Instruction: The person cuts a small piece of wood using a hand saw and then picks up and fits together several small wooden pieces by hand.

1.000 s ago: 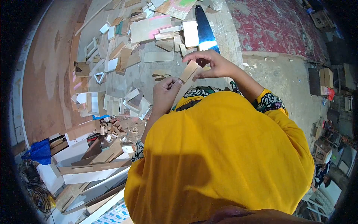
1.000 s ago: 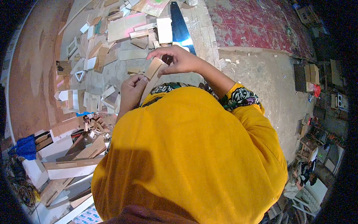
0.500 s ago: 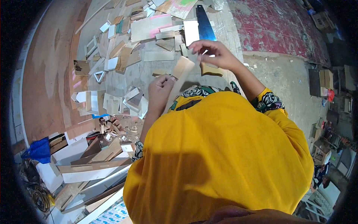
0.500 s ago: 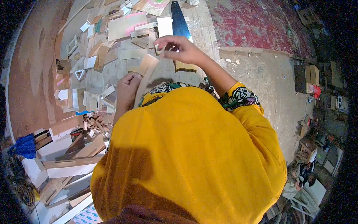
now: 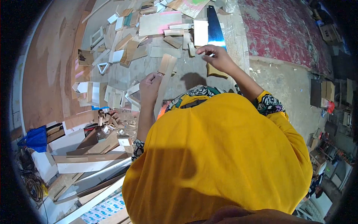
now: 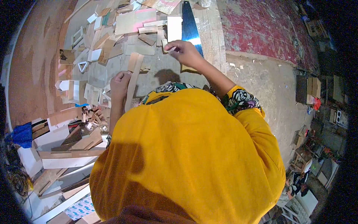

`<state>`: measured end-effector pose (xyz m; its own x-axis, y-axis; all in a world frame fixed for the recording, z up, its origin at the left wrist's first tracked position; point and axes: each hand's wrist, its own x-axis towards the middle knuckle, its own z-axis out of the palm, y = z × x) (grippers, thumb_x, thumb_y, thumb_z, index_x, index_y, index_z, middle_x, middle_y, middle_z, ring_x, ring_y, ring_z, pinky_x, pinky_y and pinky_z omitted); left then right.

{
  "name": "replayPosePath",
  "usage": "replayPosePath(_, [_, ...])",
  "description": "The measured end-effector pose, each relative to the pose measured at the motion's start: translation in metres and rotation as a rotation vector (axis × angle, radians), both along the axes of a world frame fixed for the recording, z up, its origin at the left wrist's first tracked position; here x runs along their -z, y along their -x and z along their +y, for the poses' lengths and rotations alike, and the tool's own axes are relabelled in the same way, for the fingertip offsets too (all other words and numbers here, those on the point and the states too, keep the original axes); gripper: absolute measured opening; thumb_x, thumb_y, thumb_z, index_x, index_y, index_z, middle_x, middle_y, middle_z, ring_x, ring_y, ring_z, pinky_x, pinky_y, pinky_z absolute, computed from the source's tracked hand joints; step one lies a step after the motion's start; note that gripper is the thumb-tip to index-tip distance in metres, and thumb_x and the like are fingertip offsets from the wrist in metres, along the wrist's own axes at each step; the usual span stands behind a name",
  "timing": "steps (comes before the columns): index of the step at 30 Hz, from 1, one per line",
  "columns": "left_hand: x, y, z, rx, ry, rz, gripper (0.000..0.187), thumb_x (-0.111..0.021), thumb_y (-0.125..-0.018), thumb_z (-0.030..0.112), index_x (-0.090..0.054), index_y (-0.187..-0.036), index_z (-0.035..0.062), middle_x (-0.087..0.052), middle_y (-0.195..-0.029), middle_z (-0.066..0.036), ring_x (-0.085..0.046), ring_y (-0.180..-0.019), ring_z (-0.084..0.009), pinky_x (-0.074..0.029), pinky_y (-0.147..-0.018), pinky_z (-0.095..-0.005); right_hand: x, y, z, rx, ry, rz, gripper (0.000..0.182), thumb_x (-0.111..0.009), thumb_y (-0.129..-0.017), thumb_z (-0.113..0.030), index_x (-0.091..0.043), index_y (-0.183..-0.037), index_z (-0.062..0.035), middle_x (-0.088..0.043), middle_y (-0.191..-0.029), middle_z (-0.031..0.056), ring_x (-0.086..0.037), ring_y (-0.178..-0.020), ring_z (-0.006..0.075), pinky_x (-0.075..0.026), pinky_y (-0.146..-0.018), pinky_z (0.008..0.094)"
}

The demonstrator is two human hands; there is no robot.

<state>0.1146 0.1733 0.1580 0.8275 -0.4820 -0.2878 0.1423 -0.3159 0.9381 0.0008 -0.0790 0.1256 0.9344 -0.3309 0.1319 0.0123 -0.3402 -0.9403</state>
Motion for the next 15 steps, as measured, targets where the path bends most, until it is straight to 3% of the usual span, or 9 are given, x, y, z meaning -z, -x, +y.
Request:
replayPosePath(3, [0.007, 0.003, -0.003, 0.045, -0.058, -0.102, 0.018, -0.058, -0.081, 0.016, -0.063, -0.078, -0.0004, -0.056, -0.063, 0.002, -0.046, -0.056, -0.0036, -0.036, -0.051, -0.0197, -0.034, -0.005, 0.018, -0.015, 0.096, 0.081, 0.027, -0.059, -0.077, -0.001, -0.060, -0.103, -0.0073, -0.060, -0.100, 0.0057, -0.057, -0.080, 0.0125, -0.047, -0.069, 0.0253])
replayPosePath(5, [0.008, 0.007, -0.006, 0.078, -0.127, -0.176, 0.018, -0.058, -0.081, 0.017, -0.063, -0.078, -0.0009, -0.057, -0.062, 0.001, -0.047, -0.056, -0.0041, -0.037, -0.051, -0.0205, -0.037, -0.009, 0.022, -0.050, 0.088, 0.047, 0.031, -0.063, -0.075, -0.004, -0.059, -0.105, -0.0092, -0.059, -0.100, 0.0068, -0.058, -0.082, 0.0154, -0.048, -0.070, 0.0263])
replayPosePath(7, [0.004, 0.013, -0.011, 0.105, -0.114, -0.207, 0.020, -0.059, -0.080, 0.019, -0.063, -0.080, -0.0005, -0.058, -0.060, -0.002, -0.049, -0.055, -0.0059, -0.039, -0.052, -0.0232, -0.048, -0.011, 0.029, -0.096, 0.251, -0.036, 0.037, -0.066, -0.072, -0.008, -0.058, -0.107, -0.0095, -0.059, -0.102, 0.0091, -0.059, -0.084, 0.0195, -0.048, -0.071, 0.0282])
replayPosePath(8, [0.004, 0.014, -0.012, 0.105, -0.113, -0.208, 0.020, -0.059, -0.080, 0.019, -0.063, -0.080, -0.0005, -0.058, -0.060, -0.002, -0.049, -0.055, -0.0059, -0.039, -0.052, -0.0232, -0.045, -0.015, 0.030, -0.136, 0.309, -0.093, 0.040, -0.068, -0.069, -0.011, -0.058, -0.108, -0.0104, -0.058, -0.103, 0.0109, -0.058, -0.089, 0.0255, -0.048, -0.075, 0.0323])
replayPosePath(11, [0.011, 0.015, -0.014, 0.148, -0.191, -0.281, 0.021, -0.059, -0.078, 0.021, -0.064, -0.081, 0.0007, -0.059, -0.060, -0.005, -0.051, -0.055, -0.0086, -0.041, -0.053, -0.0251, -0.043, -0.020, 0.035, -0.208, 0.453, -0.203, 0.041, -0.068, -0.069, -0.011, -0.057, -0.109, -0.0109, -0.058, -0.104, 0.0113, -0.057, -0.093, 0.0290, -0.047, -0.080, 0.0357])
replayPosePath(15, [0.015, 0.016, -0.015, 0.182, -0.175, -0.314, 0.022, -0.060, -0.077, 0.022, -0.065, -0.082, 0.0012, -0.062, -0.064, -0.008, -0.055, -0.056, -0.0125, -0.042, -0.054, -0.0258, -0.040, -0.019, 0.039, -0.293, 0.471, -0.076, 0.045, -0.070, -0.069, -0.015, -0.056, -0.112, -0.0133, -0.054, -0.114, 0.0129, -0.051, -0.107, 0.0286, -0.041, -0.090, 0.0390])
